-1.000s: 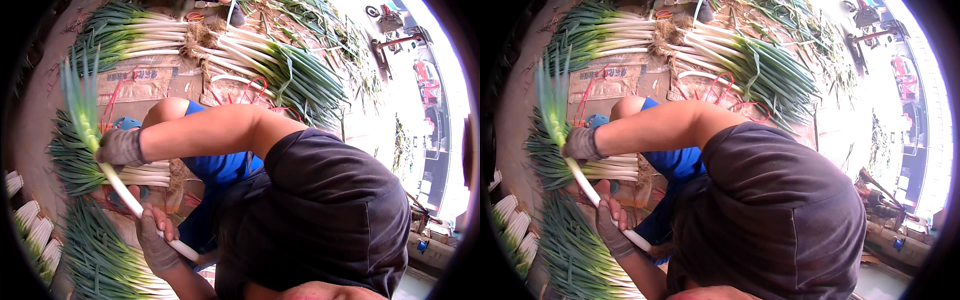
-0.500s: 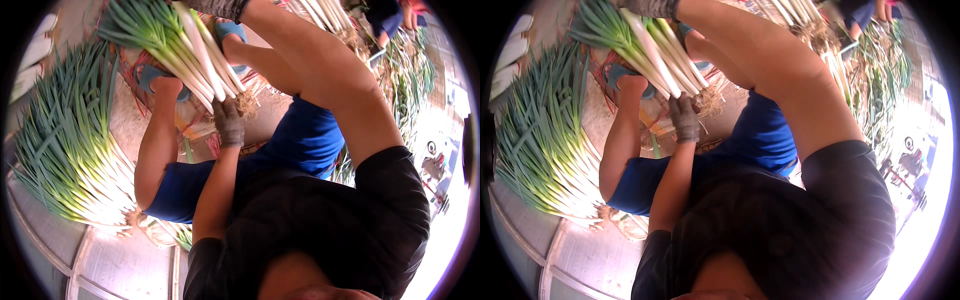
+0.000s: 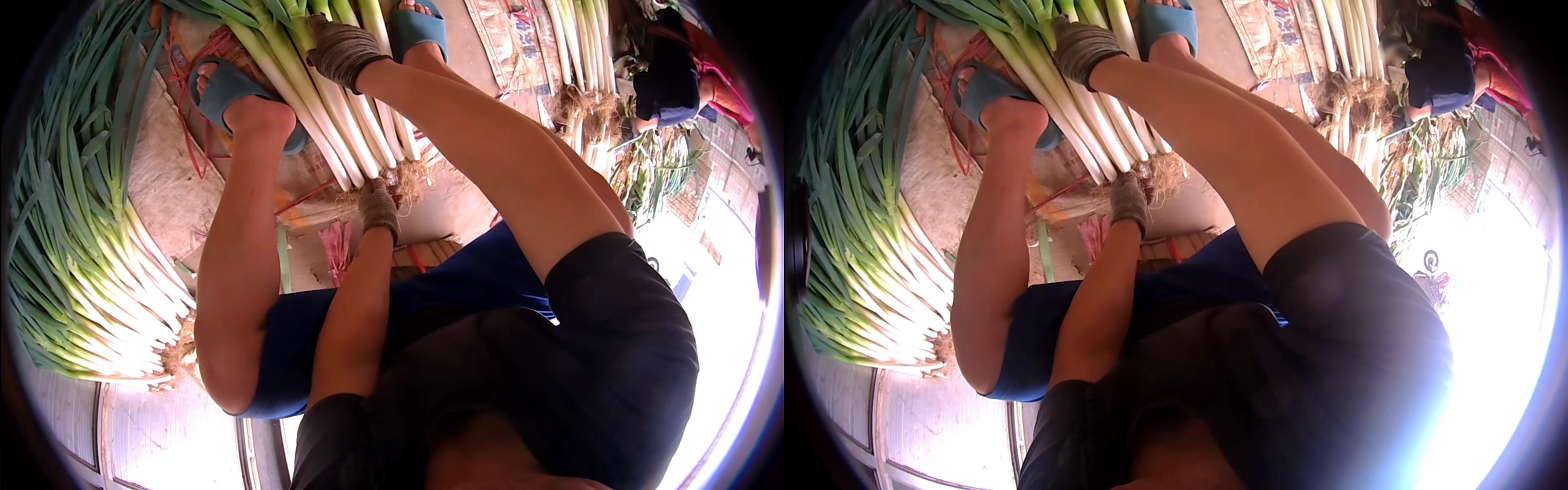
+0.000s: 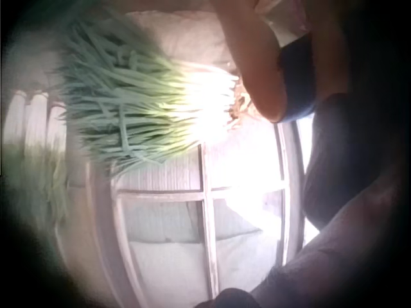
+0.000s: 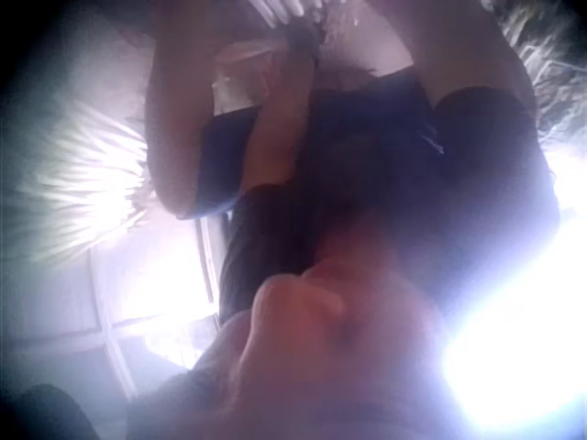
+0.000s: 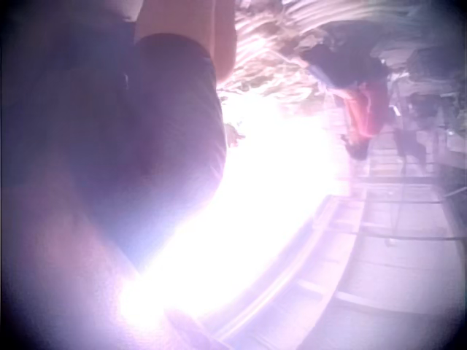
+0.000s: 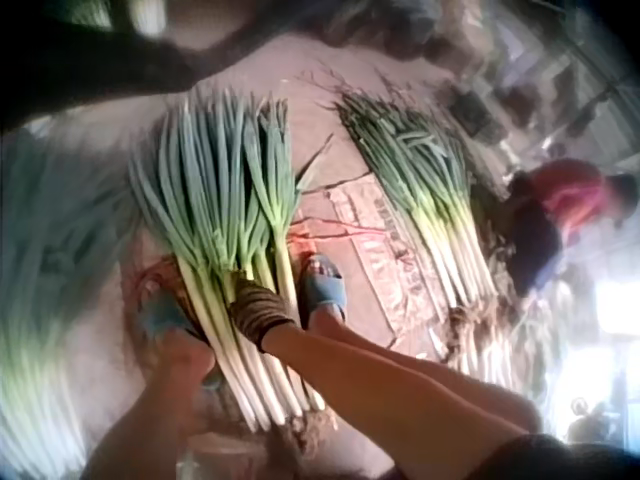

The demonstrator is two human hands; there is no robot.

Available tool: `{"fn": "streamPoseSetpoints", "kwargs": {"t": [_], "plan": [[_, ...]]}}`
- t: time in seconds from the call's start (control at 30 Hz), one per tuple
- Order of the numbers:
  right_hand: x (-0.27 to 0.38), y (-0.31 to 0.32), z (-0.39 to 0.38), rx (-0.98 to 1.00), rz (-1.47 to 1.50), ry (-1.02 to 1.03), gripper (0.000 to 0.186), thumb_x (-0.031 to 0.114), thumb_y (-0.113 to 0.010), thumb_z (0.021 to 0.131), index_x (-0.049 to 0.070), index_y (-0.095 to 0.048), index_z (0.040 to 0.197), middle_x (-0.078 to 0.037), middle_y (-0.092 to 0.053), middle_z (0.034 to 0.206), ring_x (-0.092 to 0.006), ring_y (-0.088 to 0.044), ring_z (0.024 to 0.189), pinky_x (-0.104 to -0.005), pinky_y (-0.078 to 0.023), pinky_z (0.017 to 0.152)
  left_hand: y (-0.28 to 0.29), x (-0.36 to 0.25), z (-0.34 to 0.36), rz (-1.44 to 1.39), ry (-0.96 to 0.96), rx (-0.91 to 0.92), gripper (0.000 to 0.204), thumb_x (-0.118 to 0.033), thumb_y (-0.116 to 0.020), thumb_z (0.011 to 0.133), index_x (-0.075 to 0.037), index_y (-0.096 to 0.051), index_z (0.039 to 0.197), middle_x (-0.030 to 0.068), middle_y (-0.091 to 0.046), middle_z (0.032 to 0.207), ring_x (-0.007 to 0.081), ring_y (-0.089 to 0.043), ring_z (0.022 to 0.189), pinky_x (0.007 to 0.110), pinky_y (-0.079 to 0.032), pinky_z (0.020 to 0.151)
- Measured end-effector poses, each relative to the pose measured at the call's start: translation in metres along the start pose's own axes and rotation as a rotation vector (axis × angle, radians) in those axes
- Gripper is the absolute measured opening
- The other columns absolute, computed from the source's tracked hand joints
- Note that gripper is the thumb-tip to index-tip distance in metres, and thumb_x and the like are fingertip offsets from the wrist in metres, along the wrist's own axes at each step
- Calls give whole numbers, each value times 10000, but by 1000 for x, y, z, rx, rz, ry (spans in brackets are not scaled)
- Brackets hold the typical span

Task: The person sits on the floor and repeatedly picks up green onions, aligns them into bundles, and ties them with red plastic ties. The person places the finished bundles on the floor beside them.

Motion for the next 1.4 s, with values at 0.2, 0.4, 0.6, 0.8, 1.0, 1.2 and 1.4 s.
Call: {"fn": "streamPoseSetpoints", "kwargs": {"t": [0.2,0.4,0.6,0.8,1.0,1.2,1.4], "plan": [[16,-5,3,13,17,41,506,203,-646,840,-24,-472,1258,-221,-675,888,-386,-664,848,-473,-514,731,-3,4,-9,-254,67,-29,156,-232,-477,988,-107,-534,913,54,-578,680,170,-516,499,291,-419,426],[55,-16,-8,-98,68,254,558,257,-585,876,-17,-435,1338,-250,-656,1018,-381,-636,971,-460,-484,845,4,-2,-14,-355,80,-18,204,-279,-482,983,-99,-561,929,45,-593,687,162,-542,515,294,-435,439],[14,12,-41,13,-92,161,711,313,-616,885,79,-314,1485,-185,-490,1403,-324,-531,1198,-369,-414,1017,-24,-13,16,1405,-668,55,267,-253,-502,950,-92,-716,953,151,-711,969,237,-706,893,390,-569,732],[-17,76,-60,63,103,252,540,150,-613,853,70,-460,1365,-149,-610,1164,-253,-592,1082,-360,-475,907,-3,-111,-150,781,-317,-290,432,-241,-639,834,-58,-568,1219,189,-595,1214,327,-581,1142,452,-494,918],[-12,141,-115,61,-138,413,450,132,-583,899,57,-490,1332,-98,-605,1125,-200,-604,1021,-304,-483,890,0,-233,-365,112,-1123,388,481,-148,-645,851,-55,-459,1285,97,-589,1161,292,-580,1080,354,-474,908],[7,174,-200,188,178,279,477,64,-543,905,56,-461,1374,-69,-594,1070,-130,-594,898,-249,-492,789,278,-371,-367,-161,-1401,-175,211,-110,-552,970,-19,-548,1161,72,-635,882,160,-602,809,272,-495,714],[24,145,-225,230,33,322,486,82,-541,881,49,-473,1361,-56,-608,1091,-149,-601,944,-269,-496,821,501,-364,-186,961,-752,-1187,481,-250,-616,828,-9,-490,1226,286,-601,1107,440,-589,1045,507,-485,892]]}}
Point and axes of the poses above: each hand's wrist, its own z-axis towards the middle knuckle, its own y-axis out of the back of the hand, x = y × z, the point moved 10 cm from there along z, towards the middle knuckle
